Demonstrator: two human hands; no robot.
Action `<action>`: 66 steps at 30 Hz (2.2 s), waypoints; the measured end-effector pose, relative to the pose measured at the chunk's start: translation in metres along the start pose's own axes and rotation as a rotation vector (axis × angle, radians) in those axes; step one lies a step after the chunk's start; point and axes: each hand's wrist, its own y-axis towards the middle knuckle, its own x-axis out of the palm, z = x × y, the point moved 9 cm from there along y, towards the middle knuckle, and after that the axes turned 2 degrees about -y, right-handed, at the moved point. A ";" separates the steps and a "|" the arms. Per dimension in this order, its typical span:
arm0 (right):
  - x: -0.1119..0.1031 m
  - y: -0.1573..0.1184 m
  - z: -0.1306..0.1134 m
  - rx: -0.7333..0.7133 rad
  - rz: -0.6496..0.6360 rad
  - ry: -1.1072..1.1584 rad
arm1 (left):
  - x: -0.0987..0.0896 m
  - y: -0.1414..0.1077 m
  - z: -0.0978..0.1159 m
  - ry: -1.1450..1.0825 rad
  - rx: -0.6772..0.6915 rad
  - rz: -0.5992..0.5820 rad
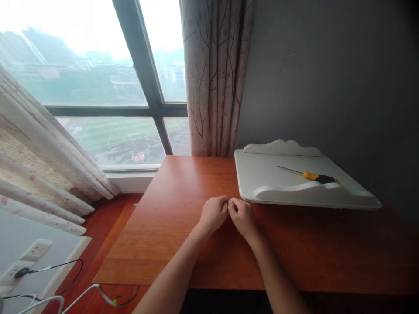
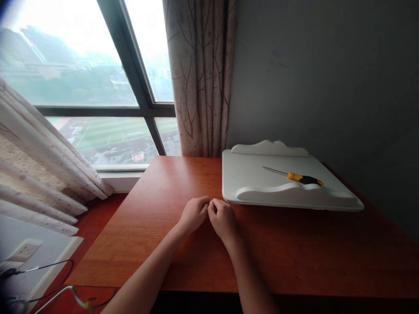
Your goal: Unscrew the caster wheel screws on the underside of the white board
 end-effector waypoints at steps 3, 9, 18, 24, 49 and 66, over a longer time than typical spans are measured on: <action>0.000 0.000 -0.001 0.001 0.001 0.002 | 0.000 0.000 0.000 -0.002 0.004 0.006; -0.001 0.000 -0.002 0.005 0.004 0.000 | -0.001 0.000 0.001 0.003 0.000 0.003; -0.001 0.000 -0.002 -0.003 0.005 0.003 | 0.000 0.000 0.001 0.013 -0.013 -0.013; 0.000 0.000 0.000 -0.002 0.002 0.008 | 0.000 0.000 0.001 0.003 -0.001 0.001; -0.001 0.001 -0.003 -0.003 0.008 0.025 | -0.001 0.000 0.002 0.004 -0.005 -0.002; -0.003 0.001 -0.004 0.001 0.003 0.011 | -0.002 -0.001 0.003 0.012 -0.008 -0.014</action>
